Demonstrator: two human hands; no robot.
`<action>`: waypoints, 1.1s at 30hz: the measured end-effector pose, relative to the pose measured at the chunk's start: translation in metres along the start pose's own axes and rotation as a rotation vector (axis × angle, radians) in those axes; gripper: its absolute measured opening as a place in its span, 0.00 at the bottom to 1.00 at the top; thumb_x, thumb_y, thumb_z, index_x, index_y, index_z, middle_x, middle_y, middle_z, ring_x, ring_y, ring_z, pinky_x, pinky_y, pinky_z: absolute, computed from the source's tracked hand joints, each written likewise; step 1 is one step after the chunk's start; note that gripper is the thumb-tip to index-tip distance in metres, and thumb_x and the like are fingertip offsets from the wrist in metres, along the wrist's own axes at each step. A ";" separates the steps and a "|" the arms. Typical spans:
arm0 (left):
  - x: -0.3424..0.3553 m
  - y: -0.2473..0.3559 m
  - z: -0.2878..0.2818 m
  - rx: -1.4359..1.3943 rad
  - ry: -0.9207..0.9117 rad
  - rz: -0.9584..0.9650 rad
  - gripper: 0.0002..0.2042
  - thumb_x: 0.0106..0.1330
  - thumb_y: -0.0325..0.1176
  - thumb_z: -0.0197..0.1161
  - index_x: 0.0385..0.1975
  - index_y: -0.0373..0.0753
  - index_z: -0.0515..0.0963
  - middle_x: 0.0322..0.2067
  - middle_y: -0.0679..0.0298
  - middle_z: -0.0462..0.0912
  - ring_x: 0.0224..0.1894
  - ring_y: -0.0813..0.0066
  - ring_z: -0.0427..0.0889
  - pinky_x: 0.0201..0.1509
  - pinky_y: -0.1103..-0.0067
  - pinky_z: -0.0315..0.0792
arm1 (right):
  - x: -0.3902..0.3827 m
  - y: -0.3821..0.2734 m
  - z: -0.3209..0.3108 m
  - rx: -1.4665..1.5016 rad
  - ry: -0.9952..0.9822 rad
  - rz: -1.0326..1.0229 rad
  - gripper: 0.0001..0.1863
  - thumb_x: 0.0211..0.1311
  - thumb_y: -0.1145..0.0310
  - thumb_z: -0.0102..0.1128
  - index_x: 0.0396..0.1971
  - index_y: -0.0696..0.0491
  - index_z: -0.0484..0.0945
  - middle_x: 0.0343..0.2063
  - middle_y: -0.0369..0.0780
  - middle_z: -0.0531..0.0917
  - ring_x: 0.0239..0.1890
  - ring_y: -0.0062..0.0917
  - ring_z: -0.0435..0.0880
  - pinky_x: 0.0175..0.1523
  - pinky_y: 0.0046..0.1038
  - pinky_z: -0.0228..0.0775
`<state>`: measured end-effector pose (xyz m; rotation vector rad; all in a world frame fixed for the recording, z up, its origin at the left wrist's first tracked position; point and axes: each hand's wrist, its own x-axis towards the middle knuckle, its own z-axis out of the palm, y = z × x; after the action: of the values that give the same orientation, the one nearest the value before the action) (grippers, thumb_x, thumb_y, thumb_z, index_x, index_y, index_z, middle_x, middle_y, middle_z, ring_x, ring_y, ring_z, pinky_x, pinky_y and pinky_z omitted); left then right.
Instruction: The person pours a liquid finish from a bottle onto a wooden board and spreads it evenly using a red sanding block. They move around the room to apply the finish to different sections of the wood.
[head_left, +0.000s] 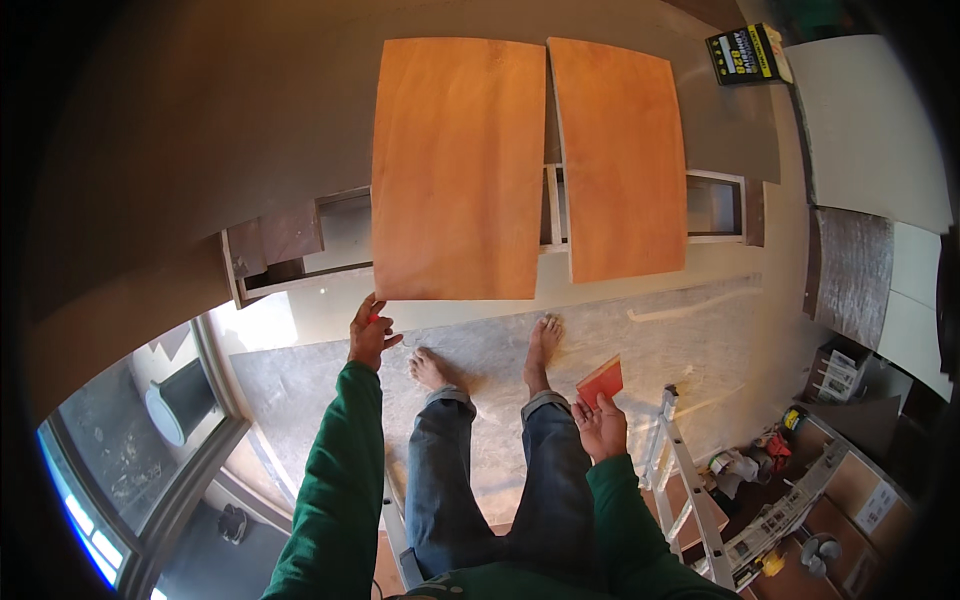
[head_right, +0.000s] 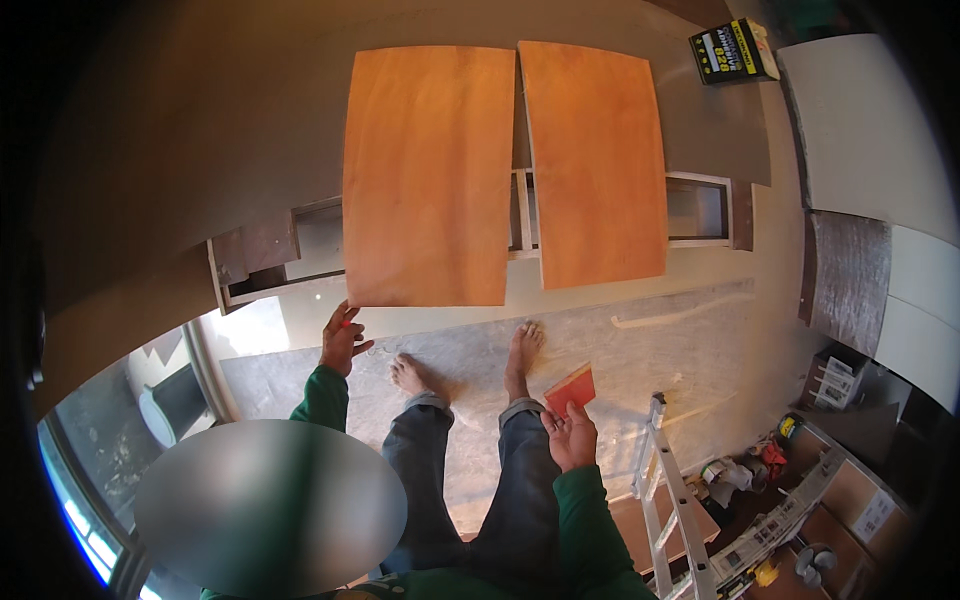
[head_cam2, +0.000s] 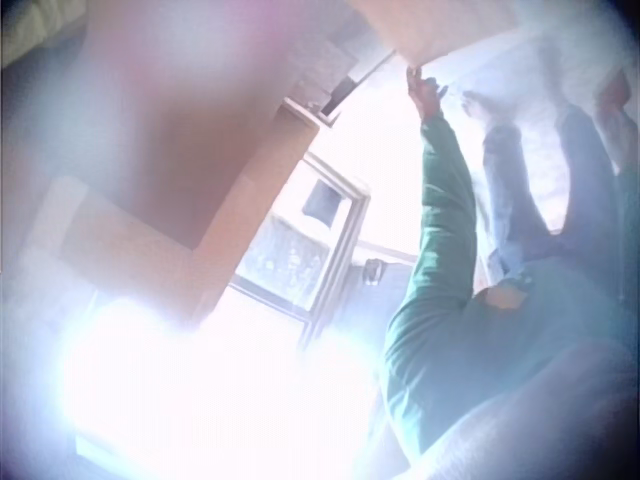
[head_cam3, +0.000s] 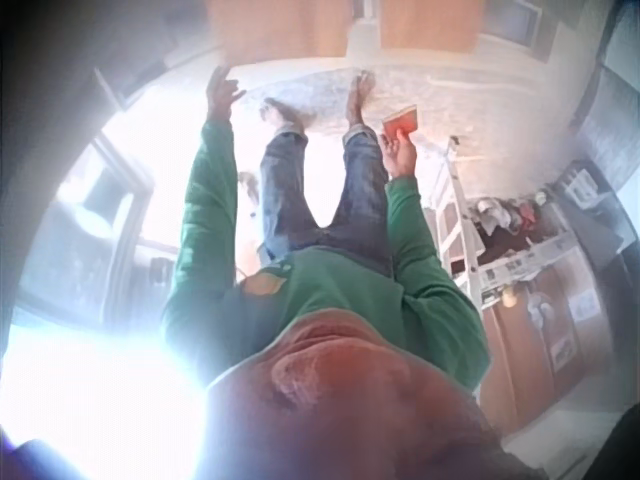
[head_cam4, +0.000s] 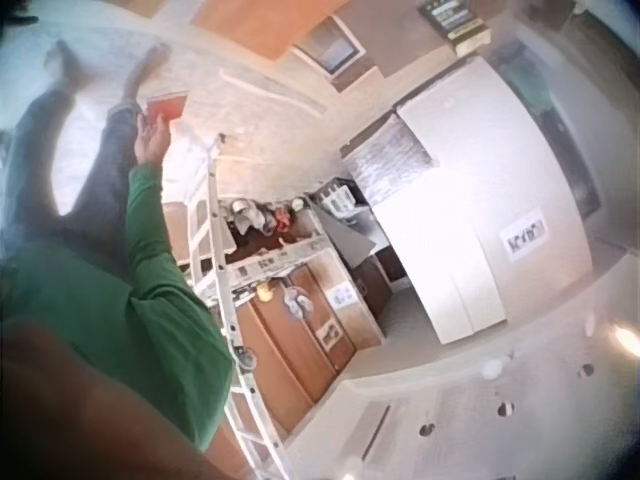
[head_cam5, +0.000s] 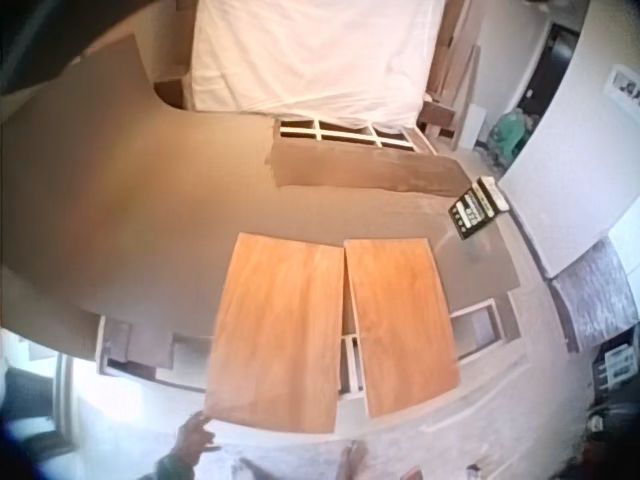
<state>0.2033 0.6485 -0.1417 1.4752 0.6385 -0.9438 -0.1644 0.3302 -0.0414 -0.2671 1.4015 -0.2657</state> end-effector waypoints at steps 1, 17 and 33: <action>-0.001 -0.005 0.003 -0.024 -0.011 -0.023 0.37 0.62 0.24 0.57 0.75 0.51 0.65 0.75 0.68 0.66 0.34 0.81 0.73 0.50 0.67 0.85 | 0.003 -0.002 0.008 -0.007 -0.019 0.025 0.13 0.75 0.67 0.59 0.56 0.49 0.76 0.49 0.39 0.84 0.51 0.34 0.82 0.66 0.43 0.71; -0.034 -0.149 0.070 0.357 0.316 -0.114 0.19 0.62 0.33 0.70 0.54 0.41 0.81 0.42 0.50 0.86 0.42 0.56 0.88 0.45 0.64 0.84 | -0.002 -0.130 -0.081 -0.612 0.107 -0.110 0.13 0.71 0.65 0.60 0.53 0.47 0.80 0.43 0.32 0.86 0.42 0.23 0.85 0.50 0.35 0.78; -0.143 -0.173 0.143 0.273 0.077 0.224 0.13 0.75 0.40 0.64 0.47 0.36 0.82 0.26 0.62 0.79 0.25 0.67 0.77 0.32 0.68 0.74 | 0.047 -0.016 0.227 -1.582 -0.646 -0.774 0.21 0.67 0.75 0.57 0.60 0.58 0.78 0.45 0.46 0.86 0.49 0.35 0.85 0.54 0.34 0.77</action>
<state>-0.0421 0.5510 -0.1074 1.7916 0.3982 -0.8256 0.0670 0.3059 -0.0458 -2.0046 0.5162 0.3612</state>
